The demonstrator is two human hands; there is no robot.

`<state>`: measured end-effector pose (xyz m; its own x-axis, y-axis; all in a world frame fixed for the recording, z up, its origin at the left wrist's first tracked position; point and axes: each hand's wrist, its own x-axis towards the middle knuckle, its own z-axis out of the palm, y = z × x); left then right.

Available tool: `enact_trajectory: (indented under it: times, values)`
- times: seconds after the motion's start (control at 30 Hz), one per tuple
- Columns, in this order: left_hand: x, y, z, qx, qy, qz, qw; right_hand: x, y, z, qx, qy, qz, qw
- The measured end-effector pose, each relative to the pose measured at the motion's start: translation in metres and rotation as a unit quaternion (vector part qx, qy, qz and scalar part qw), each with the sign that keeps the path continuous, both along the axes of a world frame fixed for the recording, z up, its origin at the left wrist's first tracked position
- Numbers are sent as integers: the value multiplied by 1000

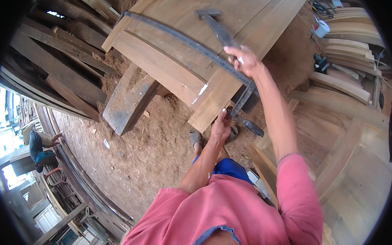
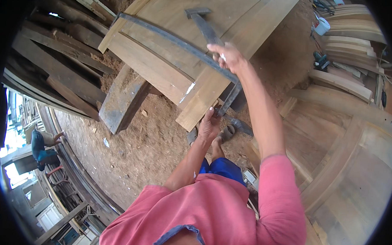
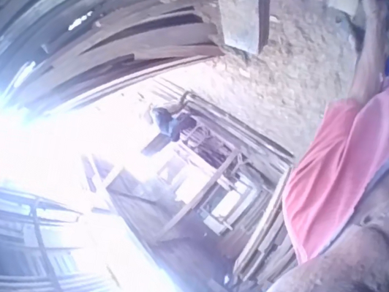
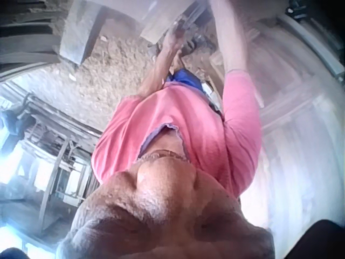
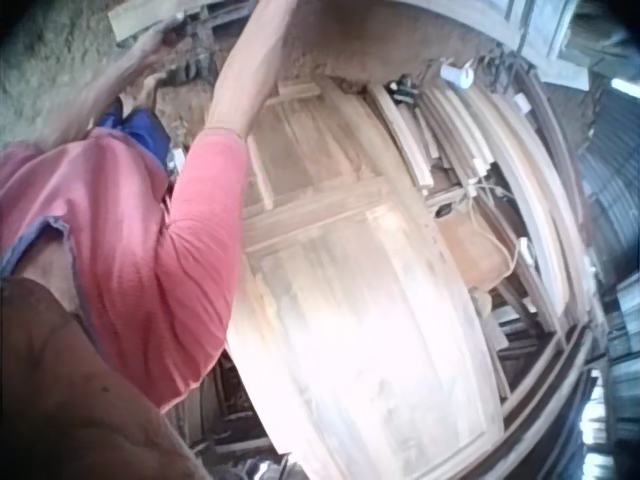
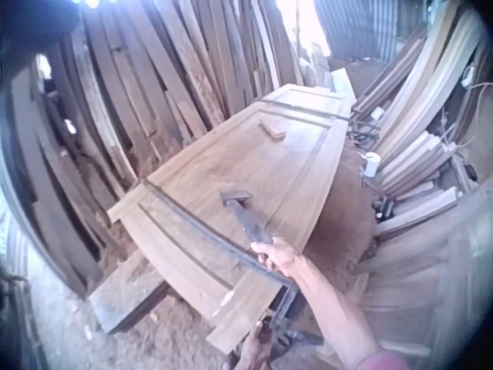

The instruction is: The person applies a large metal clamp to the edge of a wooden door panel, tightening it by hand and then using a hammer to tap the clamp and the wood to ensure a tight fit.

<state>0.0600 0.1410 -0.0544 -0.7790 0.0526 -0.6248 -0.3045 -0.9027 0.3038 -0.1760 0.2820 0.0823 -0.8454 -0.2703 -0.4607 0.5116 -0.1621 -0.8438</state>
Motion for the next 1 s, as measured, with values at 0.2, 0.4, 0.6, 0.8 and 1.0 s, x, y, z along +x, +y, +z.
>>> enact_trajectory:
  times: [0.2, 0.4, 0.6, 0.8, 1.0]
  values:
    - [-2, -10, -2, -7, -13, -42, 999, 73, -36, 27, -119, -139, 10, 983]
    - [-1, 1, 1, -5, -12, -66, 998, 44, -68, 0, -149, -36, -71, 986]
    - [-2, -18, -8, 70, 46, -107, 991, 218, -46, 23, 316, 318, -94, 889]
    - [3, -17, 7, 52, 31, -93, 994, 276, -33, 42, 228, 11, -86, 970]
    - [1, -19, 12, 11, 23, -102, 994, 297, -37, 16, 478, 126, 13, 869]
